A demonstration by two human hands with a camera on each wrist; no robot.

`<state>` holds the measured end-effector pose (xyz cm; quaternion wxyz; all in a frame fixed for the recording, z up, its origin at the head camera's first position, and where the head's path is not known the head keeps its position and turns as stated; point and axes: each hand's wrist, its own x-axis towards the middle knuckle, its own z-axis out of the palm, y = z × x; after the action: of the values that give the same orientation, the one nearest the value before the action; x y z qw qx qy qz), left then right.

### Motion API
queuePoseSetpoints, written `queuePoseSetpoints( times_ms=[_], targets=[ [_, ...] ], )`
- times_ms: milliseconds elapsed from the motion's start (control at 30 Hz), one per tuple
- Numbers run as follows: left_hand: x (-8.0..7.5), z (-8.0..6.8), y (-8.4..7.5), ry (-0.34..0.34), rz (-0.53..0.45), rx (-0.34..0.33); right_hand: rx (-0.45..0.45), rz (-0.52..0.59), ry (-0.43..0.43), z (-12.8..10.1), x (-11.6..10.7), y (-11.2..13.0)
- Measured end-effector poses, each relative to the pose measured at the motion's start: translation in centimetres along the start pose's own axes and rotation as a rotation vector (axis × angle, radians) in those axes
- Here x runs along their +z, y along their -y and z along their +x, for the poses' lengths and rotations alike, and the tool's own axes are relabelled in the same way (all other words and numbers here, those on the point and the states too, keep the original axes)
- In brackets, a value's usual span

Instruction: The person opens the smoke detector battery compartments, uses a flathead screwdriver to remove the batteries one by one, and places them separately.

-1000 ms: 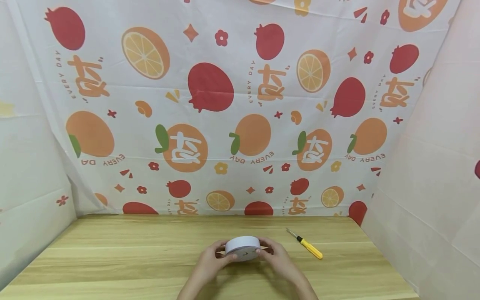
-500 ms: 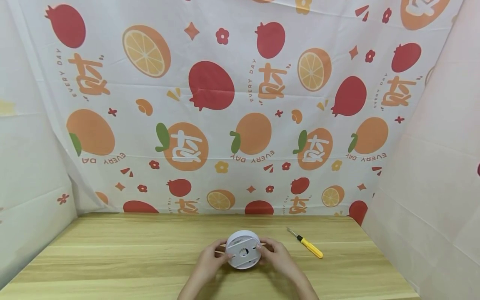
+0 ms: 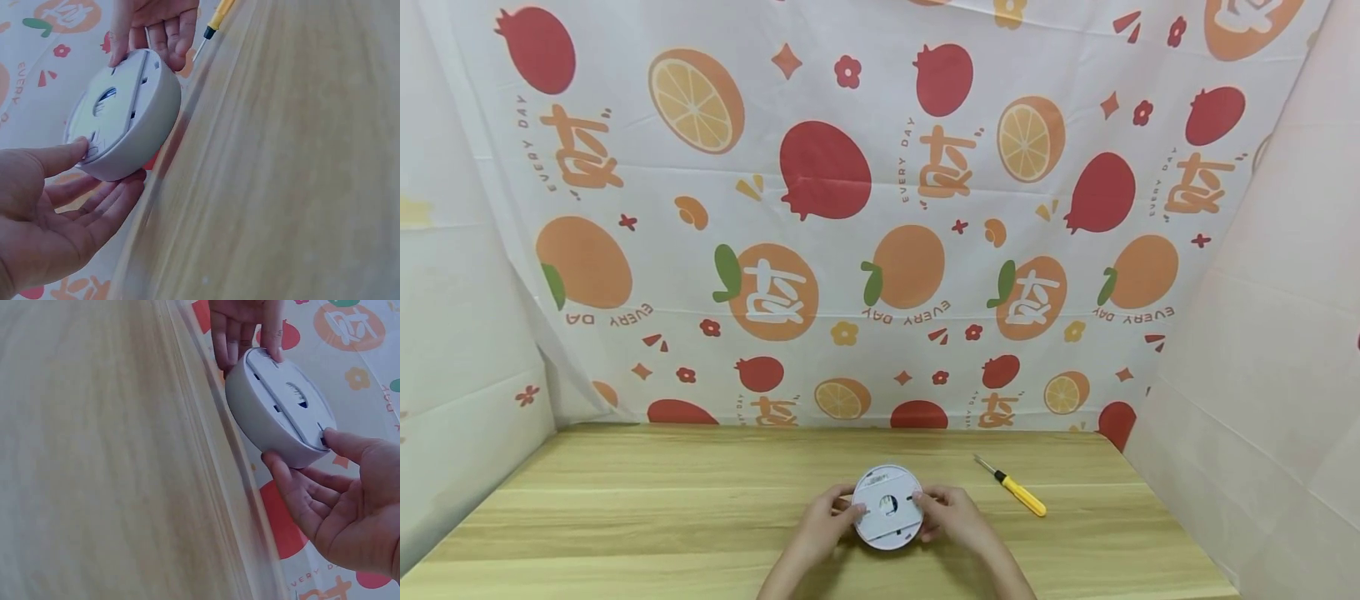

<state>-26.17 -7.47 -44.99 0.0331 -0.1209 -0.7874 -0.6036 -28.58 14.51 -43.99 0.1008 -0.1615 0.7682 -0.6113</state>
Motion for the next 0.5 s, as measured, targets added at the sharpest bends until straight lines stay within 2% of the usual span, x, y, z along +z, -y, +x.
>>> queuePoseSetpoints(
  times_ms=[133, 200, 367, 500],
  targets=[
    [0.20, -0.05, 0.29, 0.032, -0.170, -0.067, 0.051, 0.003, 0.019, -0.05, 0.15, -0.12],
    [0.24, -0.10, 0.38, 0.036, -0.209, -0.091, 0.079, 0.011, 0.030, -0.07, 0.22, -0.26],
    [0.29, -0.19, 0.41, 0.043, -0.212, -0.125, 0.163, 0.019, 0.055, -0.13, 0.39, -0.64],
    [0.24, -0.28, 0.40, 0.035, -0.211, -0.135, 0.180, 0.005, 0.064, -0.10, 0.54, -0.86]
  ],
)
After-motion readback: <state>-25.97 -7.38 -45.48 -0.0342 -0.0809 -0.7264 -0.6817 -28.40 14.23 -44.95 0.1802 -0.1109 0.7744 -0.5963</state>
